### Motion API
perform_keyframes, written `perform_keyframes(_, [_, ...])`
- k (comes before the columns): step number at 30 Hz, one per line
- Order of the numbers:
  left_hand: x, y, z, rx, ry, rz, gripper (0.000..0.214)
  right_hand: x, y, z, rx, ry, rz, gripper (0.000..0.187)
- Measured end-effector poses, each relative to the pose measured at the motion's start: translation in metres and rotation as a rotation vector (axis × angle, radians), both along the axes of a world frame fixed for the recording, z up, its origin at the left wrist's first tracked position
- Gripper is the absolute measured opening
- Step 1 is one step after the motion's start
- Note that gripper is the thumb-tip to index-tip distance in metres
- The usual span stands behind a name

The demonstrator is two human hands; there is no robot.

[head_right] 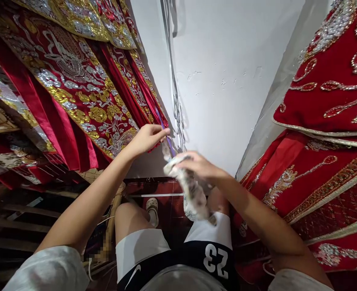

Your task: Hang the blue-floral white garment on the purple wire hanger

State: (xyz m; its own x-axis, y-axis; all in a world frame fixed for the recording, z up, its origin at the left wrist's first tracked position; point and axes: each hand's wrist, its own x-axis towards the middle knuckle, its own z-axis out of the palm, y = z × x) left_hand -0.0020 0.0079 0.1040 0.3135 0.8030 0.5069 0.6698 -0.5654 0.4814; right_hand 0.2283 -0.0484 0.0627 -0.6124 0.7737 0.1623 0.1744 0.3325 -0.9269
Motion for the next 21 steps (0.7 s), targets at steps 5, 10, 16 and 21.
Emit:
perform_keyframes(5, [-0.005, -0.026, 0.0, -0.174, 0.183, -0.108, 0.042, -0.011, 0.0, -0.008, 0.292, -0.159, 0.142, 0.02])
perform_keyframes(10, [-0.026, -0.052, 0.018, -0.48, 0.102, -0.375, 0.029, 0.005, 0.064, -0.033, 0.49, -0.142, -0.317, 0.032])
perform_keyframes(16, [-0.061, -0.022, 0.014, -0.315, -0.217, -0.135, 0.036, 0.018, 0.072, -0.043, -0.032, 0.176, -0.117, 0.058])
perform_keyframes(21, [-0.061, 0.015, 0.011, 0.208, -0.292, 0.159, 0.031, 0.007, 0.093, -0.001, -0.062, 0.501, -0.268, 0.05])
